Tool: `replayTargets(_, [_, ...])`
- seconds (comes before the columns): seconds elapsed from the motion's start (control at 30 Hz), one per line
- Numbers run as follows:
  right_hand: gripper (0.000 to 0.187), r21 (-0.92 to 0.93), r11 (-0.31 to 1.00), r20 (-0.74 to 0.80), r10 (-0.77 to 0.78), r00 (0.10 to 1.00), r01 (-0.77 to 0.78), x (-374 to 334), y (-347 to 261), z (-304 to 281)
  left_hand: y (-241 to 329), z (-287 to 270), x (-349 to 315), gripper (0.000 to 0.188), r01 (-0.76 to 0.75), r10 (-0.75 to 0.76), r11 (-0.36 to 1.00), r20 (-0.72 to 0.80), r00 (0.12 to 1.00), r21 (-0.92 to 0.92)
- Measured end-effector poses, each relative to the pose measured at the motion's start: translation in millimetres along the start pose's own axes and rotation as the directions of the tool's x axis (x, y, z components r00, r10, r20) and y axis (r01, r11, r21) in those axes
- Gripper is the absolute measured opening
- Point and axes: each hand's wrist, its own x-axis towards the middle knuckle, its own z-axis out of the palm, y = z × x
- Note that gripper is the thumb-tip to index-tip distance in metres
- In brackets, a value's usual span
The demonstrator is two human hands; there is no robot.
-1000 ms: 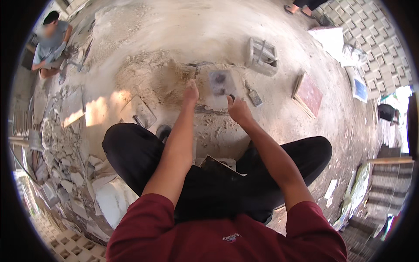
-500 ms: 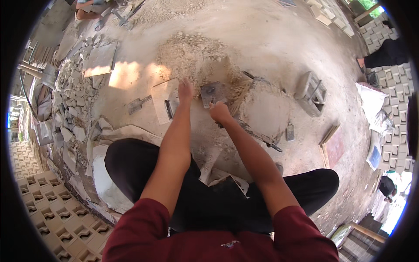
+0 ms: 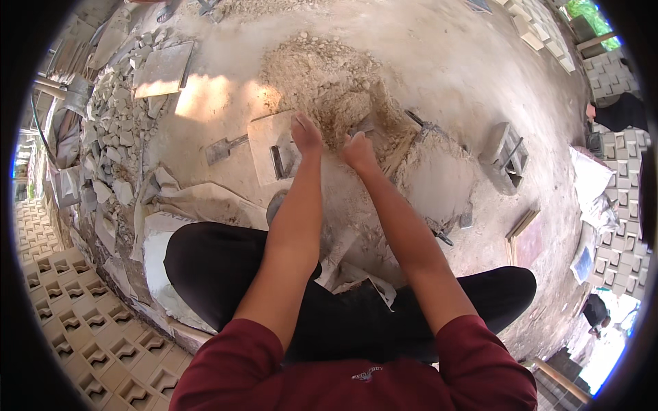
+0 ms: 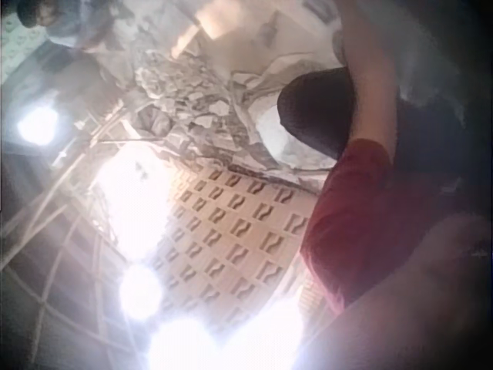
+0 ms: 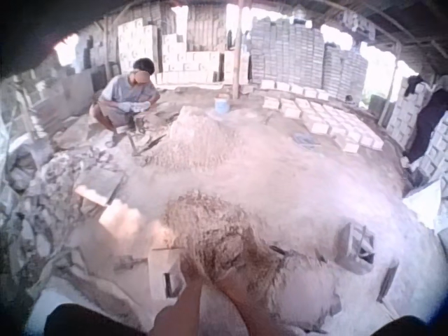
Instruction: The person prepares a mold by hand, places a square tile into the mold, and then uses a trowel to apply and smooth a textured material over the surface.
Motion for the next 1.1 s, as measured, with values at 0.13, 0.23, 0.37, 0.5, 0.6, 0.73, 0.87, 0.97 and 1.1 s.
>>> replayTargets(0.13, [0.042, -0.031, 0.999, 0.013, 0.011, 1.000, -0.010, -21, 1, -18, 5, -9, -6, 0.053, 0.044, -0.054, 0.993, 0.090, 0.994, 0.110])
replayTargets(0.23, [0.040, -0.038, 0.999, 0.003, -0.017, 1.000, 0.017, -28, 9, -28, -2, -3, -11, 0.053, -0.009, -0.013, 0.991, 0.163, 0.987, 0.135])
replayTargets(0.37, [0.041, 0.090, 0.984, -0.134, -0.143, 0.981, 0.155, -32, 20, -38, -9, 20, -1, 0.057, -0.075, 0.068, 0.997, 0.181, 0.981, 0.032])
replayTargets(0.5, [0.041, 0.444, 0.896, 0.101, -0.058, 0.993, 0.007, -62, 19, -64, -3, 20, 9, 0.067, 0.023, -0.027, 0.999, 0.216, 0.976, 0.023])
replayTargets(0.6, [0.040, 0.792, 0.586, 0.209, 0.002, 0.978, -0.170, -95, 59, -118, 45, 46, -35, 0.073, 0.265, -0.179, 0.952, 0.420, 0.890, -0.154])
replayTargets(0.73, [0.033, 0.624, 0.775, 0.105, 0.045, 0.993, -0.101, -145, 87, -190, 66, 61, -87, 0.079, 0.626, -0.239, 0.741, 0.775, 0.584, -0.243])
replayTargets(0.87, [0.028, -0.076, 0.954, -0.279, -0.301, 0.912, 0.292, -170, 114, -209, 67, 77, -134, 0.081, 0.391, -0.015, 0.876, 0.793, 0.609, -0.283])
replayTargets(0.97, [0.027, -0.113, 0.964, -0.304, -0.263, 0.915, 0.240, -186, 145, -218, 73, 75, -188, 0.081, -0.002, 0.025, 1.000, 0.822, 0.568, -0.029])
replayTargets(1.1, [0.029, -0.229, 0.951, -0.326, -0.275, 0.904, 0.207, -194, 155, -209, 68, 70, -198, 0.075, -0.296, 0.219, 0.953, 0.817, 0.533, -0.062])
